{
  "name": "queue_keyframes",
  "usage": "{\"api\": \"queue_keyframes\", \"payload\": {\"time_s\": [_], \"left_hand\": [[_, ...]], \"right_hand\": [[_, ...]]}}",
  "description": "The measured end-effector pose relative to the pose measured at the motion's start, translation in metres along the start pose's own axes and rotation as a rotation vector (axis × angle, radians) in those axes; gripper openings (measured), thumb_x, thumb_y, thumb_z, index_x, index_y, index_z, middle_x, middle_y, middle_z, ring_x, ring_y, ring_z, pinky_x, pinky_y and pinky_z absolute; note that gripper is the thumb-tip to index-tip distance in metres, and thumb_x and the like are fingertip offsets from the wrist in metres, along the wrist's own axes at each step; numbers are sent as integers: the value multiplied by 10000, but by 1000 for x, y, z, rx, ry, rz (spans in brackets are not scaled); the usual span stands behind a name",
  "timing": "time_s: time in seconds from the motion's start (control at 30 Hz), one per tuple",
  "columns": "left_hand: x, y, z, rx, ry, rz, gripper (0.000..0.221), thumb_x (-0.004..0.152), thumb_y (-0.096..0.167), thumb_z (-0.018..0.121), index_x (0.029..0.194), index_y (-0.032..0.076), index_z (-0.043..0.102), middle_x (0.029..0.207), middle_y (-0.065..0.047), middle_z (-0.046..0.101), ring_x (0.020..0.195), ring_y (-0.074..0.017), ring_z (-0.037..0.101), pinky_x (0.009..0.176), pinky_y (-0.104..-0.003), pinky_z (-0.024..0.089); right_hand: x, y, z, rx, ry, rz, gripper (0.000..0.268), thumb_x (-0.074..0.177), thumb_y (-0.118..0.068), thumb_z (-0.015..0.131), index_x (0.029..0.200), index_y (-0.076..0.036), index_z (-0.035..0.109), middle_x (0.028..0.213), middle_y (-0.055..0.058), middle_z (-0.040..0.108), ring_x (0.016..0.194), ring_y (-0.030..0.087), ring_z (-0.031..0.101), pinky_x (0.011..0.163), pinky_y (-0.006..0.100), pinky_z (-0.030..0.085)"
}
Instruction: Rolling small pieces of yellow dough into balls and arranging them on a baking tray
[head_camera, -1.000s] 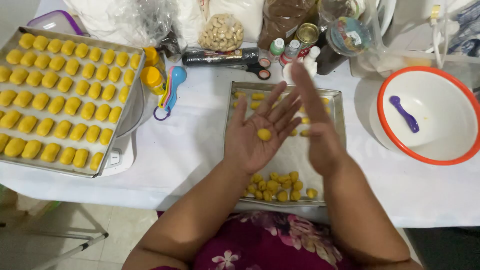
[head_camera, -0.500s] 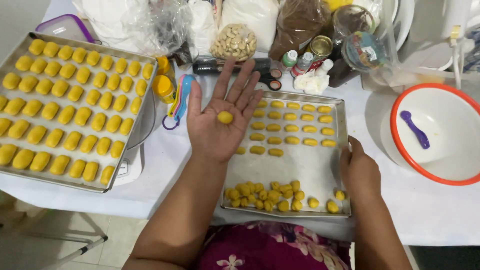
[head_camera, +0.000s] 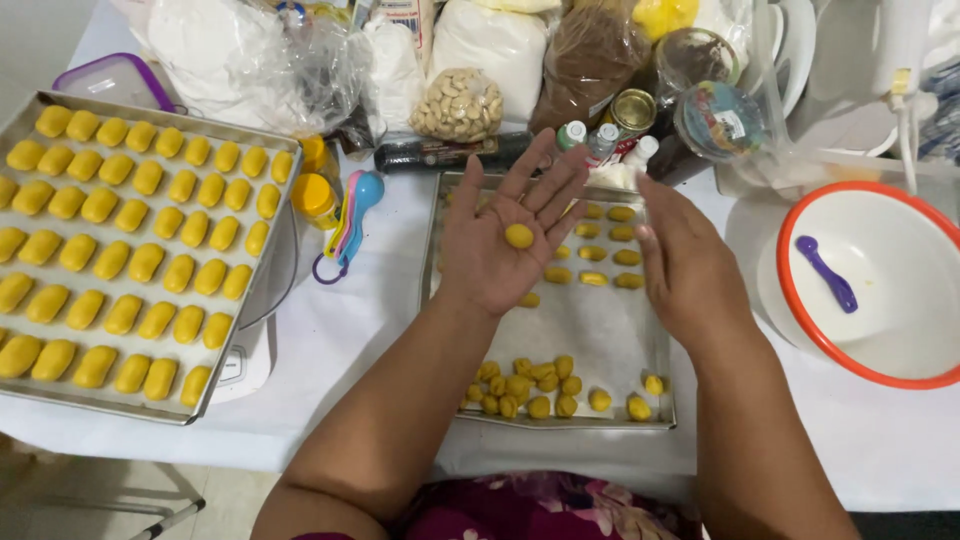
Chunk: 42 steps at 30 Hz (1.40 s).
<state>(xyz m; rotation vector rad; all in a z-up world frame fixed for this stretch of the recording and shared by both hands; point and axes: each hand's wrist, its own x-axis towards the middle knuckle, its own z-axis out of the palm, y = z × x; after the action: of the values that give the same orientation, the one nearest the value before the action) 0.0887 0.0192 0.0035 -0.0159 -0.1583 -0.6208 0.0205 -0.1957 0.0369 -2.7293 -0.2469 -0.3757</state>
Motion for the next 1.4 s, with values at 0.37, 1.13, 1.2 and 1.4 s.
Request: {"api": "queue_keyframes", "payload": {"time_s": [0.37,1.13,1.2,1.4], "left_hand": [[-3,8,-24,3,-3,-90,809,1032,617,466,1636,97,328,1686,-220,289,1498,-331,372,1232,-447,328],[-6,16,-21,198,163,-140,845,935,714,415,1607,203,370,1675,-144,350,1543,-254,319,1203,-421,280],[-5,15,-24,68,147,-147,801,963,685,479,1585,183,423,1654,-148,382,1484,-273,411,1209,-460,336],[-3,14,-26,188,176,-102,836,953,674,399,1616,165,367,1692,-152,333,1580,-253,272,1245,-440,193]], "right_hand": [[7,-9,88,118,-59,-591,648,1070,-161,603,1617,-7,293,1700,185,263,1587,374,300,1287,605,297],[-2,-13,95,85,-166,-653,667,1070,-191,585,1636,-60,257,1720,126,227,1606,345,239,1317,563,221],[-2,-9,96,118,-157,-529,734,1037,-110,620,1655,-87,224,1741,136,178,1614,376,234,1299,625,216],[-3,-20,90,91,-196,-598,744,1058,-144,606,1664,-55,184,1754,100,123,1631,320,199,1312,532,273]]}}
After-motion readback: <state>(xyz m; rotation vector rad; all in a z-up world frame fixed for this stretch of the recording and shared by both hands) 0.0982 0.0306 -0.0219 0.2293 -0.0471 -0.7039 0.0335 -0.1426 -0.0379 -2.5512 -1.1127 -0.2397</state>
